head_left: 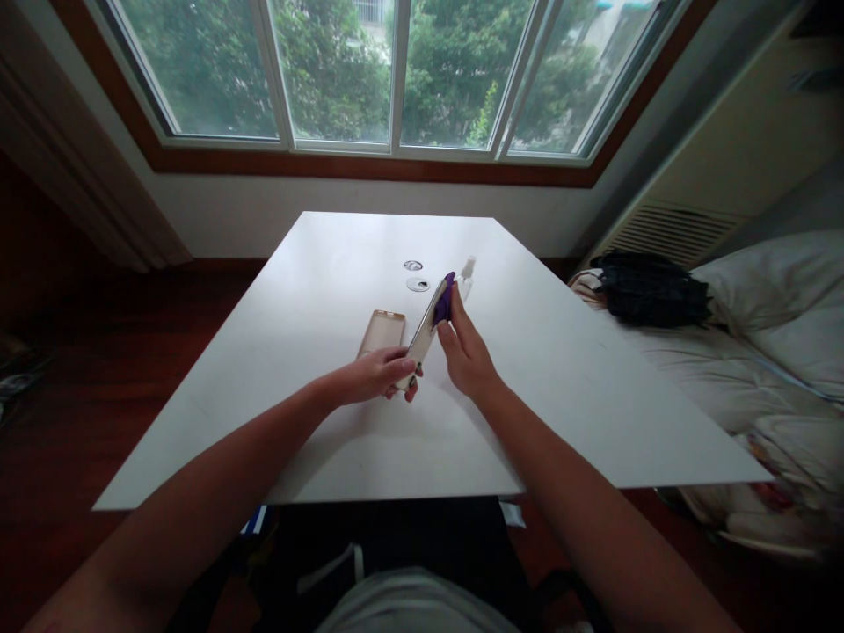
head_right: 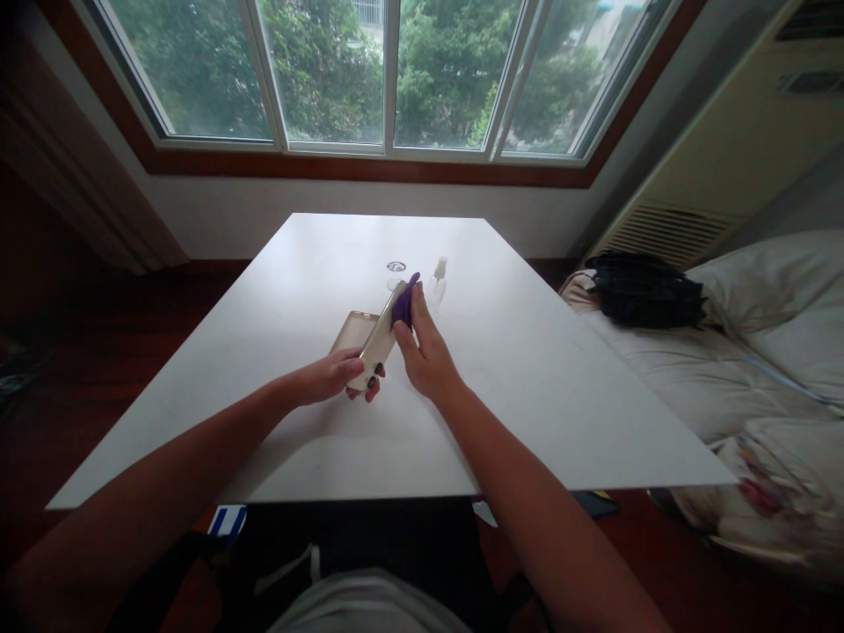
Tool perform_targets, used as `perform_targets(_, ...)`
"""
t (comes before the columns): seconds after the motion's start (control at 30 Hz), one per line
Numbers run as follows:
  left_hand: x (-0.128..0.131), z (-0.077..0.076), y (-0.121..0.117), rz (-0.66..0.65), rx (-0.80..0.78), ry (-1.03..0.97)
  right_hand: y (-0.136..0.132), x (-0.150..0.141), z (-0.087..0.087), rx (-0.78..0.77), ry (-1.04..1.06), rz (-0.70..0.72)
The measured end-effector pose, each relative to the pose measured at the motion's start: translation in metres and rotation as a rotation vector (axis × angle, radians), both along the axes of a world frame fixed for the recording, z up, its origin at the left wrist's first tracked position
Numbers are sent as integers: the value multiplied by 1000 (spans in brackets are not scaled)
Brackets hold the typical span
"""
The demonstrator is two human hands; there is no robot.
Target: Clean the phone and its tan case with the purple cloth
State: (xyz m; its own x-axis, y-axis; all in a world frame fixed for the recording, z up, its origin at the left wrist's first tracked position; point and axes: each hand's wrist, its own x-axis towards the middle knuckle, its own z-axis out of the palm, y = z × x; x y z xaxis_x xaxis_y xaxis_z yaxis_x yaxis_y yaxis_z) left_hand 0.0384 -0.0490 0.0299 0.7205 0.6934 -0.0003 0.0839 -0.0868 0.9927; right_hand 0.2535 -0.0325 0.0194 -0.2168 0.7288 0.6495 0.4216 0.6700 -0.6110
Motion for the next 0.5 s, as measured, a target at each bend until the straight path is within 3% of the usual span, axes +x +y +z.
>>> perform_targets(0.17,5,0,0,131,58,74,-7,-4,4,-84,40,106)
perform_targets(0.33,12,7,-4,303,42,-2,-14,-6,5,-64,21,207)
perform_targets(0.43,12,8,-6,377,128,-10,-15,-8,4,-116,143,242)
perform_targets(0.5,9,8,-6,463,255,95,-13,-11,4,-233,319,258)
